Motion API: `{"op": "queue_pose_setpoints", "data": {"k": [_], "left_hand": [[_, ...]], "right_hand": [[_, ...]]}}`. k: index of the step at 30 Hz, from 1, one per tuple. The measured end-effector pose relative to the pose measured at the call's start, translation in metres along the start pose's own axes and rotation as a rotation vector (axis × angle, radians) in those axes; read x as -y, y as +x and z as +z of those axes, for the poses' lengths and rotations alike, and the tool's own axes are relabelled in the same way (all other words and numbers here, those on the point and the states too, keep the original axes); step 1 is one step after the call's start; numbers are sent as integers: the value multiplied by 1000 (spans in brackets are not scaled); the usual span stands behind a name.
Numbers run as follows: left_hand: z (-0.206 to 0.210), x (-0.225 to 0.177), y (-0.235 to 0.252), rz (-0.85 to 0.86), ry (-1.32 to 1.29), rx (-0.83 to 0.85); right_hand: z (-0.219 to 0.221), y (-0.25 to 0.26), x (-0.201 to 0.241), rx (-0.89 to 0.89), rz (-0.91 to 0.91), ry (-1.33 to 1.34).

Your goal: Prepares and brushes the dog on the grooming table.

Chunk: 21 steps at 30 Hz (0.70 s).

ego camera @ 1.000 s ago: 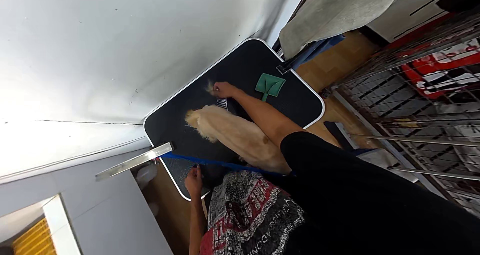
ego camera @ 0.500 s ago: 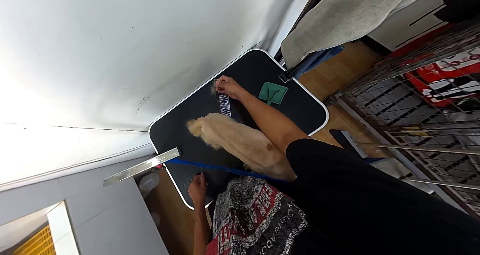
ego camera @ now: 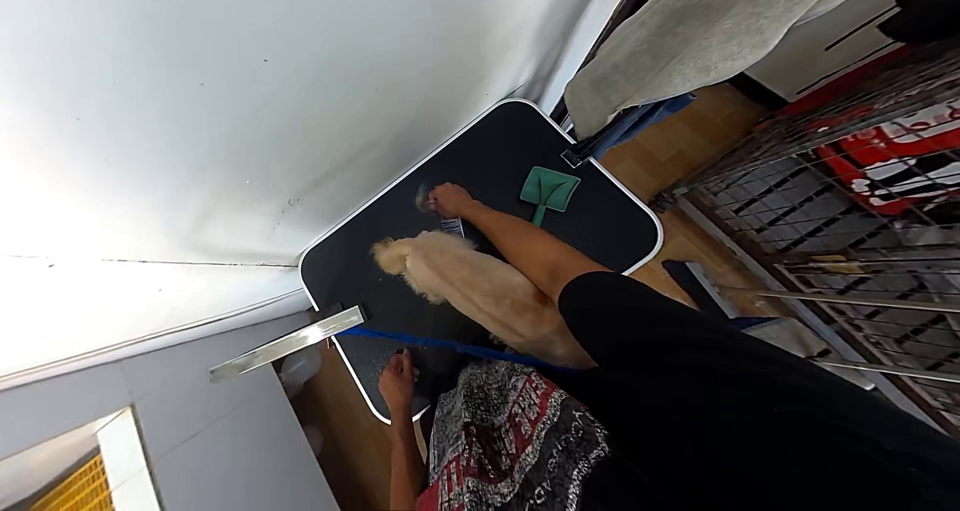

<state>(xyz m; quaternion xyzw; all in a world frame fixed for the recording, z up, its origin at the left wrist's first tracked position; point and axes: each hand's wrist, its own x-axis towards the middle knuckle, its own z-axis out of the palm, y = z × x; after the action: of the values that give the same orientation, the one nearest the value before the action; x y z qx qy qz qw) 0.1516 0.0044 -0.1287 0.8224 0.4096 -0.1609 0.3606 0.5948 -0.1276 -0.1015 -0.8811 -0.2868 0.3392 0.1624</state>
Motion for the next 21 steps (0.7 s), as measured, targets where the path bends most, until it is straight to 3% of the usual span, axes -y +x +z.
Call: {"op": "queue_pose_setpoints", "data": {"k": [6,10,12,15,17,19,21], "left_hand": [[0,3,2,18,-36,-3],[0,2,3,6,-42,7],[-2,1,4,-6,-31,11],[-4,0,5,-8,-40,9],[-4,0,5,-9,-58,22],[-6,-2,6,-10,-73,39],[-8,-3,7,-19,-72,54]], "right_hand": [[-9,12,22,-58,20,1022],[-20,18,30,-101,-39,1323],[-25,18,32,-141,-102,1206],[-37,4,38,-182,-231,594],[-30,1,36,-89,-267,233],[-20,-3,33,7,-202,178],[-20,-11,36,44,-132,443]]}}
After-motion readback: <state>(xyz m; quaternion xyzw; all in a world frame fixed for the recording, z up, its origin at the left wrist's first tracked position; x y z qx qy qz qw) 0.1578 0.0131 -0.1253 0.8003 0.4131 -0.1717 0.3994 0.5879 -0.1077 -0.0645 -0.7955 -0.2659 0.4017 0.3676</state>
